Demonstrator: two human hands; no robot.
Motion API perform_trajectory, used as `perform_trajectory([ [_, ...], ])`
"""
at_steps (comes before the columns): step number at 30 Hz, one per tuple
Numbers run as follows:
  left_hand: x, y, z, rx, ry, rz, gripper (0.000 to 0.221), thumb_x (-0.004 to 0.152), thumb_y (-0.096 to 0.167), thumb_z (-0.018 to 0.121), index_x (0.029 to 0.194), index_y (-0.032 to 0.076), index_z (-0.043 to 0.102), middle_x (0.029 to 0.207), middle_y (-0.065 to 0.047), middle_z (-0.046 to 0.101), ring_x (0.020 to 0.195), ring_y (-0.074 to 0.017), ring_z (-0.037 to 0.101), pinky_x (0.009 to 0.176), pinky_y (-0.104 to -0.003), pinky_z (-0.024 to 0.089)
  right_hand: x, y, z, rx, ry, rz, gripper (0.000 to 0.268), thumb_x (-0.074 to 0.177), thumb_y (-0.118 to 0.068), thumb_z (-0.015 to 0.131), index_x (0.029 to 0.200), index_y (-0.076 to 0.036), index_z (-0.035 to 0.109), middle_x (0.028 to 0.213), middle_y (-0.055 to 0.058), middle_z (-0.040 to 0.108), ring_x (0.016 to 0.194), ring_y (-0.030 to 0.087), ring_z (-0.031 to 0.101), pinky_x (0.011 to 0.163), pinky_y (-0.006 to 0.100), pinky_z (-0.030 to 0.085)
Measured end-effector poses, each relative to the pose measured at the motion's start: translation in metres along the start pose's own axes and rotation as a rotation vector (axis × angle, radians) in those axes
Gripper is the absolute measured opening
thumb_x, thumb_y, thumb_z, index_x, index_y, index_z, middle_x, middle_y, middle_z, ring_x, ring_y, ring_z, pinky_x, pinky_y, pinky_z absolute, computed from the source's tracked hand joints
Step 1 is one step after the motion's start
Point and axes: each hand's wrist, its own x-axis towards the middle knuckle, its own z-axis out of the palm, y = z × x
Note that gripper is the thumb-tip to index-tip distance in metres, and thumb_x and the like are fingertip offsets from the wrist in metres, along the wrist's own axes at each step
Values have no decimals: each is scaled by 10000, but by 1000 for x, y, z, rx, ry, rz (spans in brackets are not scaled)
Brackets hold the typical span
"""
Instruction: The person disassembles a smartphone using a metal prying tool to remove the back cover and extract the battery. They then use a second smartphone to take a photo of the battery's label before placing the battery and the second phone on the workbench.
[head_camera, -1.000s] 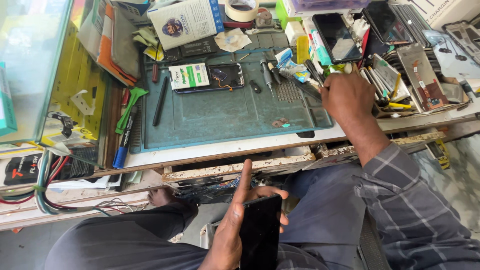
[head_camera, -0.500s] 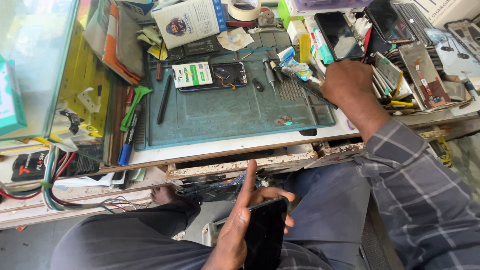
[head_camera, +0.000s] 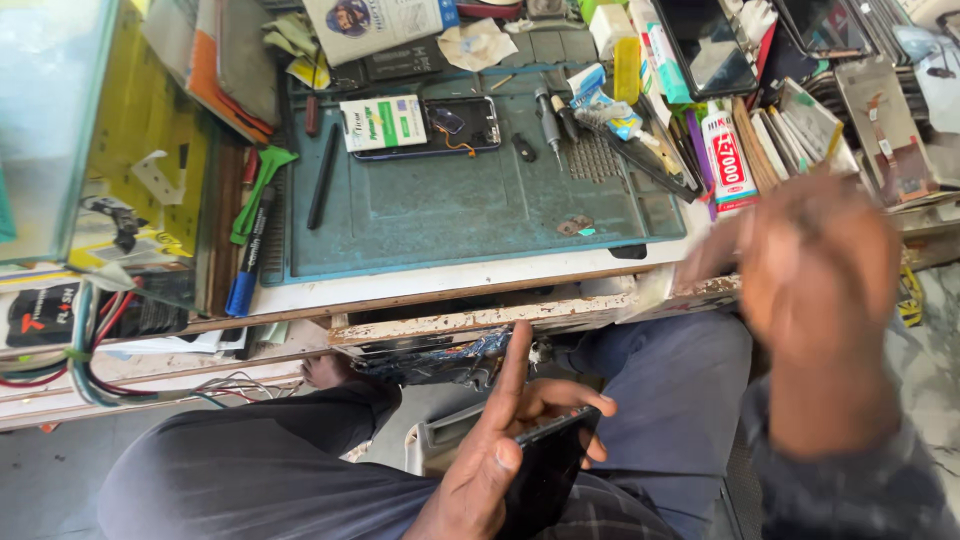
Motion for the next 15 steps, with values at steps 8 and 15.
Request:
perform_trajectory([
  [8, -2, -2, 1, -11, -69, -17, 1011, 1093, 632, 454, 1709, 51, -99, 1412, -244, 530, 1265, -279, 543, 1168, -440, 409, -52, -15, 51, -61, -367, 65, 78, 1025, -87, 586, 1047, -12, 594, 973, 204, 788, 904, 314, 840, 859, 449, 728],
  [15, -5, -1, 2, 54, -53, -57, 1024, 1077, 656, 424, 1682, 10, -90, 1458, -216, 503, 1361, -303, 511, 1213, -459, 372, -47, -12, 47, -197, -448, -73, 55, 1015, -110, 569, 1006, -61, 592, 979, 169, 784, 900, 256, 831, 807, 374, 735],
])
